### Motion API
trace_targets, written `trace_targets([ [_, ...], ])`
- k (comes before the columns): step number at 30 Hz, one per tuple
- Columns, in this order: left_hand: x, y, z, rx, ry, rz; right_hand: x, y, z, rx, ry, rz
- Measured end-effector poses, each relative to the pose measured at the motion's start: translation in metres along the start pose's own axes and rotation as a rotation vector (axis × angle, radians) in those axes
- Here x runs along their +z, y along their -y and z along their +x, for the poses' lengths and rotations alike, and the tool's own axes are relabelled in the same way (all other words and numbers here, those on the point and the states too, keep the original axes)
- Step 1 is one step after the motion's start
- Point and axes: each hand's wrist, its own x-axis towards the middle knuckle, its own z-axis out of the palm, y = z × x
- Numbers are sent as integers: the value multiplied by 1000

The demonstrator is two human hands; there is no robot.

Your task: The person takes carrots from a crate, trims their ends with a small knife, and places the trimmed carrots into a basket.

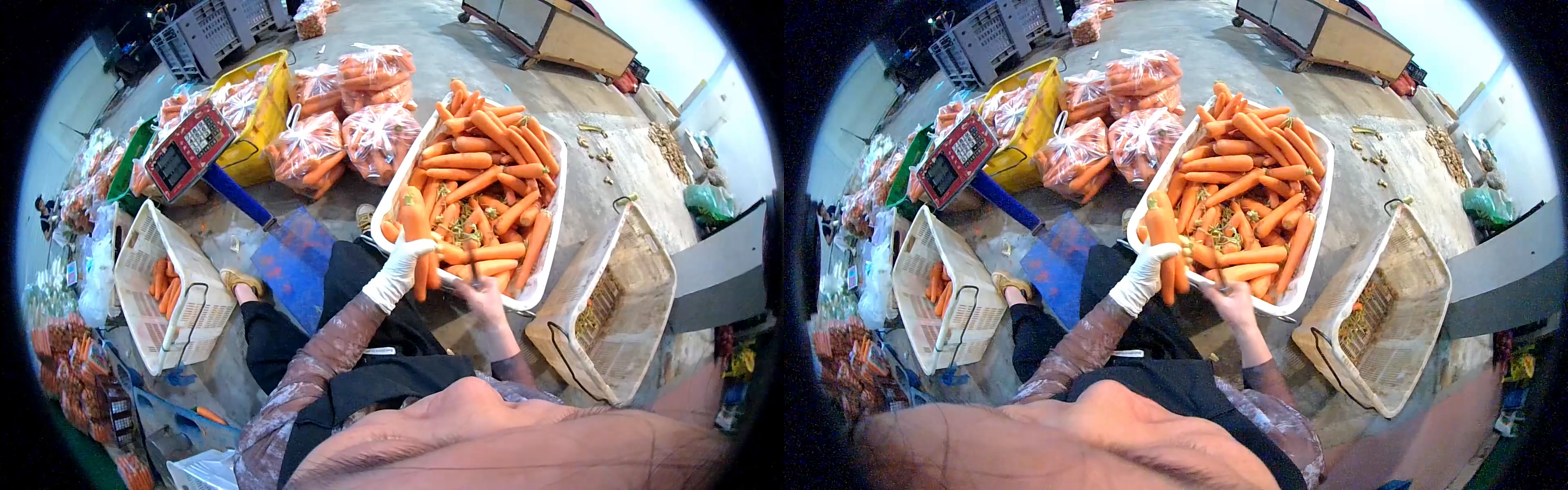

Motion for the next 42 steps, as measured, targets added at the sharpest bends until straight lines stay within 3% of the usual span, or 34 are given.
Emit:
trace_targets([
  [1,4,-7,-4,117,-124,338,-5,7,0,-71,-118,21],
  [3,18,-19,-16,668,-232,899,-25,13,5,-358,-338,-850],
  [4,22,-26,-23,649,-396,1247,-25,28,5,-397,-366,-891],
  [6,32,-38,-31,745,-364,1379,-22,36,7,-468,-402,-930],
  [8,32,-40,-32,879,-344,1482,-18,36,8,-403,-367,-1007],
  [15,33,-35,-38,865,-324,1611,-7,14,14,-221,-346,-993],
  [16,36,-35,-40,810,-266,1602,-12,4,23,-105,-334,-1067],
  [17,44,-29,-48,628,-255,1439,-32,-43,48,143,-295,-1125],
  [21,47,-29,-65,488,-90,1176,-54,-34,63,167,-351,-972],
  [23,-1,-33,-63,223,12,666,-51,-33,81,203,-348,-973],
  [25,-38,-72,-81,-85,-137,172,-51,-25,99,100,-380,-815],
  [26,-61,-90,-91,-74,-122,-17,-53,-33,115,56,-387,-751],
  [28,-141,-129,-113,-11,-295,-101,-57,-64,155,19,-392,-682],
  [29,-200,-133,-125,338,-601,-17,-59,-89,182,104,-375,-628],
  [30,-207,-165,-144,409,-690,7,-61,-101,204,188,-356,-574],
  [32,-331,-202,-183,744,-675,66,-50,-86,229,226,-337,-519],
  [33,-321,-217,-193,846,-819,-55,-39,-79,240,261,-321,-462],
  [34,-308,-232,-204,952,-964,-160,-21,-79,252,132,-463,-415],
  [35,-285,-245,-213,889,-941,-499,-6,-87,266,4,-602,-364],
  [36,-327,-250,-221,844,-917,-444,2,-116,300,-9,-628,-446],
  [37,-338,-237,-217,854,-920,-442,21,-107,307,8,-674,-328],
  [39,-331,-206,-204,716,-749,-243,52,-85,314,225,-514,162],
  [42,-272,-159,-172,563,-709,-270,74,-56,317,437,-524,433],
])
